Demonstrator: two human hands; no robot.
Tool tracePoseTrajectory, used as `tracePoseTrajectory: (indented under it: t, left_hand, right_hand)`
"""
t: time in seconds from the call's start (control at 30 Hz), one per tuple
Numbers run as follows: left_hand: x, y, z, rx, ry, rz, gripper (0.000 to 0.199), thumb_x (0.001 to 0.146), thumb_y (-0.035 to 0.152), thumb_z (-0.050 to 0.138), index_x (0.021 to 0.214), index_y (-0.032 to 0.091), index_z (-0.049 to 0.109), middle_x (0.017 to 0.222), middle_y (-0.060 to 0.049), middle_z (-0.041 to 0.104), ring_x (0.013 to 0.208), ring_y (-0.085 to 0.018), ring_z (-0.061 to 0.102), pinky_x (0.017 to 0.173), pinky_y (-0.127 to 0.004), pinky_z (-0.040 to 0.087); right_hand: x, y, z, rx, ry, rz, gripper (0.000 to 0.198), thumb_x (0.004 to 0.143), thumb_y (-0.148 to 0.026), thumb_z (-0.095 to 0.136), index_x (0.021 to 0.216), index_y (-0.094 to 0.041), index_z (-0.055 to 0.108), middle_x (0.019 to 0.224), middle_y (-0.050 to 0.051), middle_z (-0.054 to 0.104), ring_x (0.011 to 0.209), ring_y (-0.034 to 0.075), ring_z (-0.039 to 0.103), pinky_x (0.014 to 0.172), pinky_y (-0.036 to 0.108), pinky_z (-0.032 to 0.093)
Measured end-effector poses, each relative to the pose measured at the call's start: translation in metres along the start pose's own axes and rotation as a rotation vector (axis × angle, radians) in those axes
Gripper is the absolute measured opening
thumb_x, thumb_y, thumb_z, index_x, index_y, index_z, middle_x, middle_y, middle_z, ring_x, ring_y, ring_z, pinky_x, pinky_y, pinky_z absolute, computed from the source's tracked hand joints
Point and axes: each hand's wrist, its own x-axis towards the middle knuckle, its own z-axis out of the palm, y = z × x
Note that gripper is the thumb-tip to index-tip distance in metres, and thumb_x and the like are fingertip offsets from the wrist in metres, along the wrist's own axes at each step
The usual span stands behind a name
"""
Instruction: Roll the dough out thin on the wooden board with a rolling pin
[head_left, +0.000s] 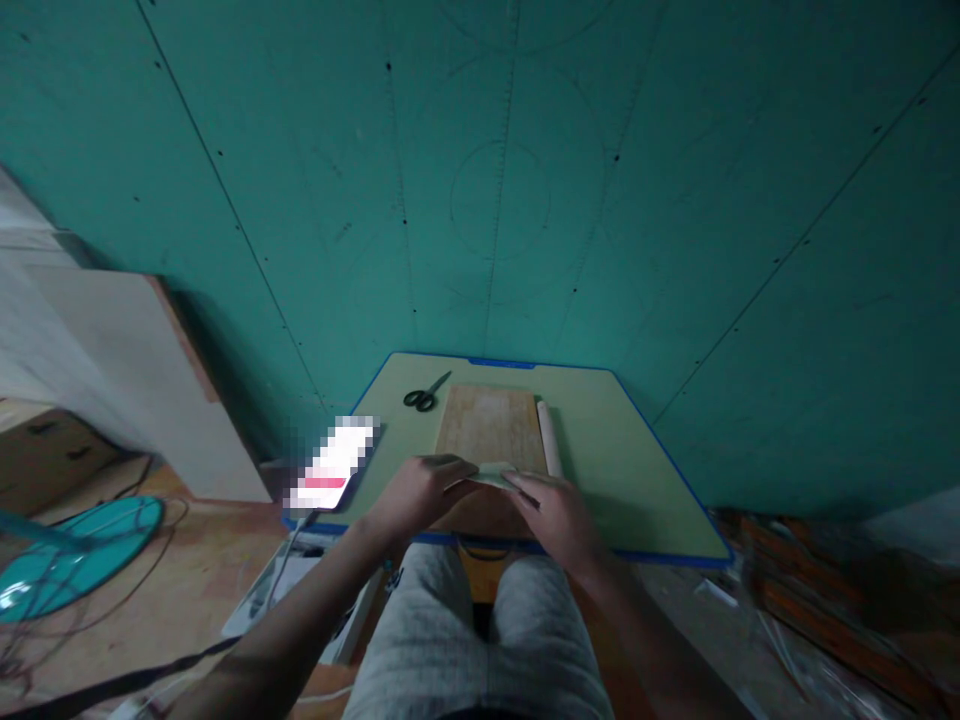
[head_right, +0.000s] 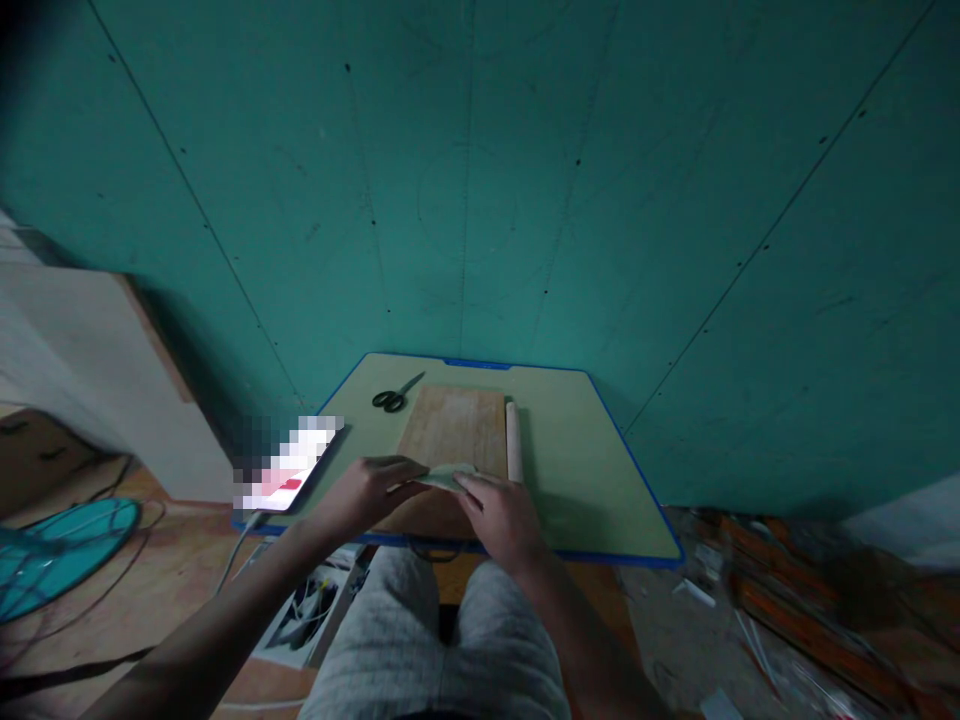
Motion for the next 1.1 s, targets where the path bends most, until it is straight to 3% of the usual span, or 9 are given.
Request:
tracePoseTrajectory:
  t: [0.53,0.87,1.1]
  left_hand:
    - [-0.010,0.013,-0.005,0.000,0.022,0.027,0.024,0.098,0.028,0.050,0.094,0.014,0.069,0.088,-0.009,0.072,0.076,-0.015,0.069,0.066,-0.022,0.052]
    - [-0.002,0.014,-0.004,0.205,-0.053,0.149,0.018,0.096,0.027,0.054,0.095,0.016,0.068,0.081,-0.005,0.069,0.074,-0.017,0.064,0.063,-0.026,0.044]
    - [0.005,0.017,-0.003,0.223,-0.017,0.164,0.017,0.096,0.024,0.053,0.092,0.015,0.067,0.081,-0.005,0.070,0.074,-0.017,0.062,0.068,-0.031,0.039]
  right_hand:
    - [-0.011,0.001,0.009,0.121,0.035,0.003,0.030,0.090,-0.016,0.054,0.112,-0.025,0.071,0.109,0.006,0.074,0.102,0.021,0.069,0.089,0.033,0.055]
    - [-0.012,-0.001,0.016,0.112,0.101,-0.072,0.032,0.089,-0.013,0.048,0.111,-0.021,0.070,0.108,0.008,0.073,0.102,0.020,0.068,0.092,0.033,0.054]
    - [-0.009,0.001,0.016,0.050,0.115,-0.080,0.036,0.086,-0.009,0.047,0.110,-0.023,0.069,0.109,0.007,0.073,0.104,0.020,0.067,0.092,0.034,0.053]
